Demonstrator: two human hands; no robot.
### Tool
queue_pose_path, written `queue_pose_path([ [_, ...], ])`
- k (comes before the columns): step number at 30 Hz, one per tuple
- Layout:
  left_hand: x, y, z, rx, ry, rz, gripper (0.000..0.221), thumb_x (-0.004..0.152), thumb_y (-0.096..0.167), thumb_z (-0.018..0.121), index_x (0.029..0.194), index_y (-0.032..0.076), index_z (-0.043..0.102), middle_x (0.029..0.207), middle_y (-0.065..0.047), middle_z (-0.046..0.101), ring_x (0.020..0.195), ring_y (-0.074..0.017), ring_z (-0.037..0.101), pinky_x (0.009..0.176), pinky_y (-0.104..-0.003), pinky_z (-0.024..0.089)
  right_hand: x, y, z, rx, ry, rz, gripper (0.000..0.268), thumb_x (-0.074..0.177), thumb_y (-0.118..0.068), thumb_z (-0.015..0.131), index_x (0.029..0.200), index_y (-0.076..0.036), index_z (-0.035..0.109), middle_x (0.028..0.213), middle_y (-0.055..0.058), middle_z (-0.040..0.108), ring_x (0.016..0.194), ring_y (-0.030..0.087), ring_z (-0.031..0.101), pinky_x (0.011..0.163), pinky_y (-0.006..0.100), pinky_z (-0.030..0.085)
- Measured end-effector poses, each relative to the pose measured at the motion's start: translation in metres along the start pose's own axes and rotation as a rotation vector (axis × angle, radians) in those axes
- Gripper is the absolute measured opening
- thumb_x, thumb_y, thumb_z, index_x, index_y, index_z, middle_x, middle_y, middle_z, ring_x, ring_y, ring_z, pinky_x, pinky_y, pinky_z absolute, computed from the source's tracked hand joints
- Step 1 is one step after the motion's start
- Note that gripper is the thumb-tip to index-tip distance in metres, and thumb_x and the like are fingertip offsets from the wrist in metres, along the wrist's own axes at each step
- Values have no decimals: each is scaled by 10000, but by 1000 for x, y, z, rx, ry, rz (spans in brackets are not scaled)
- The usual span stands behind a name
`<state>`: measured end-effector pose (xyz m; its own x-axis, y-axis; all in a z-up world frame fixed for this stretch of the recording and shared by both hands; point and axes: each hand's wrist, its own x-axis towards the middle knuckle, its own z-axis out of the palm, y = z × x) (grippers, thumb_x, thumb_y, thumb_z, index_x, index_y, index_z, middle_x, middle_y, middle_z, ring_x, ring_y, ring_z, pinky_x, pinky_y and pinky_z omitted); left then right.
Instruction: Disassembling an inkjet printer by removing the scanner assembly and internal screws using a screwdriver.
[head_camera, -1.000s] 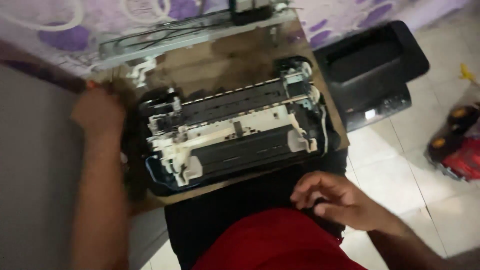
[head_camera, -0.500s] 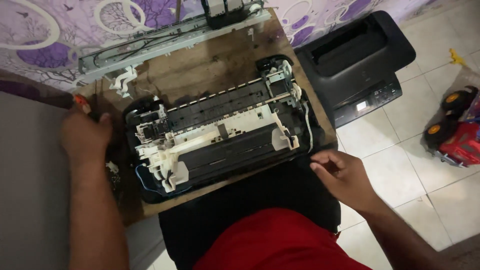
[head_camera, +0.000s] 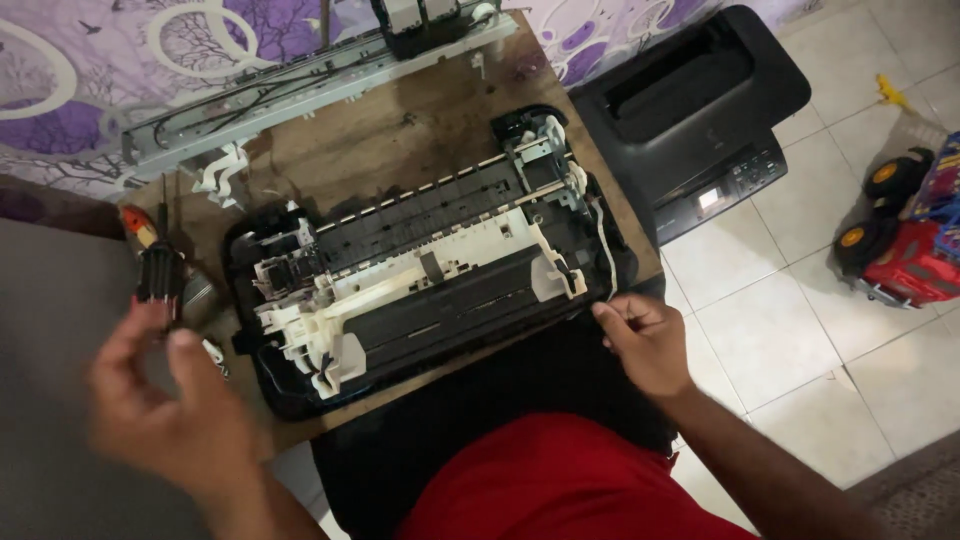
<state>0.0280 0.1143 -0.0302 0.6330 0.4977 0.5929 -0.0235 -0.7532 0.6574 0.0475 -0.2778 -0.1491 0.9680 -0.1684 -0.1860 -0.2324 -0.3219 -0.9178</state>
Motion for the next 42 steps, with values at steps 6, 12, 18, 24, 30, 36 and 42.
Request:
queue_pose_path([
  [6, -55, 87, 3, -72, -395, 2, 162, 966, 21, 592, 982, 50, 750, 984, -91, 753, 966, -261, 705, 904, -386, 546, 0, -11, -10, -12, -10, -27, 258, 983, -115, 661, 725, -105, 649, 571, 0, 636, 510, 67, 543, 548, 224, 447],
  [12, -103, 109, 44, -292, -1511, 4, 571, 958, 374, 572, 1460, 104, 551, 1429, -101, 619, 1296, -296, 576, 1024, -422, 441, -9, -6, -7, -69, 89, -179, 57, 919, -87, 793, 936, -82, 739, 790, -7, 723, 682, 65, 639, 653, 203, 527],
  [18, -114, 85, 88, -331, -1595, 51, 708, 964, 345, 584, 1549, -2, 388, 1620, -199, 395, 1491, -337, 368, 1196, -432, 277, -10, -2, 8, 0, 151, -245, 127, 925, -74, 800, 845, -96, 704, 778, -26, 673, 711, 44, 579, 666, 200, 487],
  [24, -132, 104, 110, -314, -1476, -47, 749, 936, 315, 631, 1561, 3, 361, 1583, -215, 445, 1435, -359, 441, 1150, -443, 345, -7, 2, 6, -109, 165, -200, 130, 899, -139, 821, 871, -132, 694, 767, -53, 686, 676, 24, 582, 637, 201, 484],
  [30, -139, 113, 121, -480, -1322, -235, 588, 880, 168, 644, 1451, 114, 514, 1322, -86, 678, 833, -205, 735, 920, -363, 544, -16, -15, 4, 318, -33, -184, 240, 917, 99, 683, 1091, -23, 572, 898, 147, 772, 804, 196, 771, 783, 276, 639],
  [36, -110, 141, 104, -823, -1295, -423, 550, 908, 150, 603, 1449, 65, 558, 1274, -98, 697, 930, -105, 694, 884, -270, 573, -23, -32, -13, 627, -189, -211, 411, 995, -78, 611, 1348, -53, 403, 963, 166, 616, 830, 346, 773, 803, 404, 656],
  [42, -77, 166, 99, -1304, -1333, -557, 517, 970, 27, 546, 1471, -42, 442, 1527, -226, 528, 1228, -228, 646, 1119, -351, 515, -26, -16, -26, 132, -441, -491, 378, 909, -197, 705, 1263, -67, 677, 1131, 70, 752, 967, 177, 734, 885, 330, 607],
])
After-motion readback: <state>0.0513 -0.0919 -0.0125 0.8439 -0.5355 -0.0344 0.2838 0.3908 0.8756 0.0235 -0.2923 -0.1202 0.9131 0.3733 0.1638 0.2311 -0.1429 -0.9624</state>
